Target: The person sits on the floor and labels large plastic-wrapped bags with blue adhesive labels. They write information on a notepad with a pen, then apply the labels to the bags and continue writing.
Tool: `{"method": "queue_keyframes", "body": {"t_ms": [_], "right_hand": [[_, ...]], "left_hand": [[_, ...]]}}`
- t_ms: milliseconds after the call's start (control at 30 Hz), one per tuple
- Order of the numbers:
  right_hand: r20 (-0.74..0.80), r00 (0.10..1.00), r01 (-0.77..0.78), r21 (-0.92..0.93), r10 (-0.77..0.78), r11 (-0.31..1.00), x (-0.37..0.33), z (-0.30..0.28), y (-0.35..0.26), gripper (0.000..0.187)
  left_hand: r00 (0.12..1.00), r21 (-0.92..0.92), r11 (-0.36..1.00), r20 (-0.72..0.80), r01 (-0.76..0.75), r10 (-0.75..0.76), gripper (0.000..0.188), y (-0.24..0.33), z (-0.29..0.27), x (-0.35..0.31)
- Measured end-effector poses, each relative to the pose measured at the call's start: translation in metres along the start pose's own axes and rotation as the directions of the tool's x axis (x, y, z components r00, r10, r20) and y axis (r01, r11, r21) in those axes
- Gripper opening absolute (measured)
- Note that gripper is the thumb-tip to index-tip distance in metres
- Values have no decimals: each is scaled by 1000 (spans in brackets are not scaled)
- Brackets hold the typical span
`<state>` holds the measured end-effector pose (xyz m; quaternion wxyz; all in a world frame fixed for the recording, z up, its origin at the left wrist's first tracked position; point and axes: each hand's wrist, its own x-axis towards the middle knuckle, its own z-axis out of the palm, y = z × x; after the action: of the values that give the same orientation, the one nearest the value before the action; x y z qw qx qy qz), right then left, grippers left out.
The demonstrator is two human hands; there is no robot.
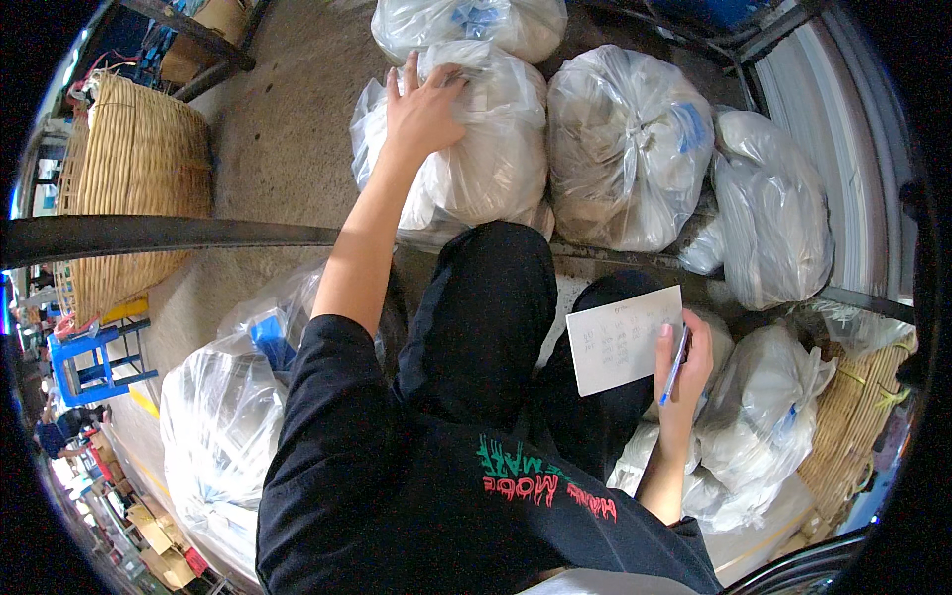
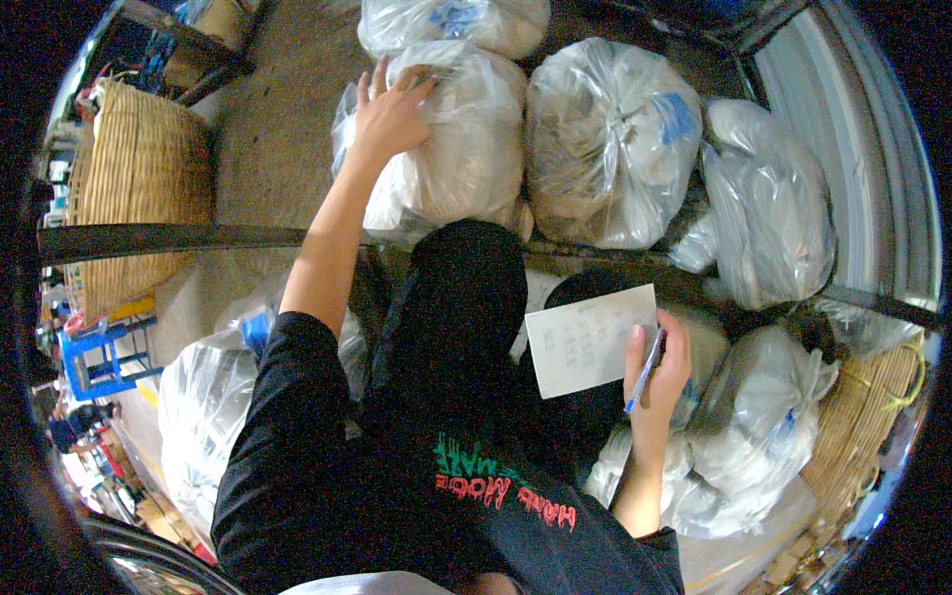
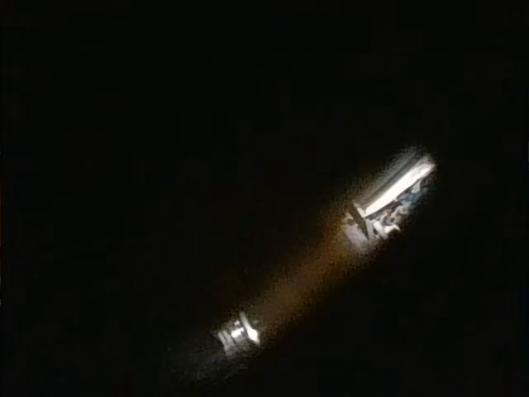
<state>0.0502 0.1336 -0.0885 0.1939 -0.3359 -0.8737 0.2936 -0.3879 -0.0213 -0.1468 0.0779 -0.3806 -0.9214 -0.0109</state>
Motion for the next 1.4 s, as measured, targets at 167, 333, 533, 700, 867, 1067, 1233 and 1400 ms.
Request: {"method": "queue_keyframes", "body": {"t_ms": [167, 333, 533, 700, 867, 1067, 1233, 1400], "right_hand": [[3, 1000, -15, 8, 15, 1000, 1, -1, -7, 31], [-11, 1000, -11, -2, 11, 1000, -3, 1, -1, 32], [-8, 999, -40, 24, 40, 999, -5, 3, 1, 32], [-6, 1000, -29, 39, 29, 999, -4, 4, 2, 32], [-12, 1000, -24, 24, 24, 999, -5, 3, 3, 31], [-22, 999, -23, 31, 24, 999, -5, 5, 6, 30], [-13, 1000, -21, 36, 21, 999, -4, 3, 4, 29], [-33, 999, 7, 40, -5, 999, -4, 4, 3, 30]], "left_hand": [[999, -37, 999, 34, -27, 28, 59, -6, 8, 7], [996, -351, 934, 48, -57, 79, 53, -24, 22, 16], [984, -541, 823, -57, -172, 168, 60, -25, 18, 15], [977, -584, 788, -54, -196, 204, 61, -26, 13, 11], [984, -546, 821, -38, -166, 173, 53, -20, 10, 9], [984, -517, 839, -57, -172, 166, 52, -20, 11, 7], [986, -550, 820, -40, -158, 163, 55, -19, 8, 7], [988, -596, 793, -12, -128, 151, 56, -21, 10, 7]]}}
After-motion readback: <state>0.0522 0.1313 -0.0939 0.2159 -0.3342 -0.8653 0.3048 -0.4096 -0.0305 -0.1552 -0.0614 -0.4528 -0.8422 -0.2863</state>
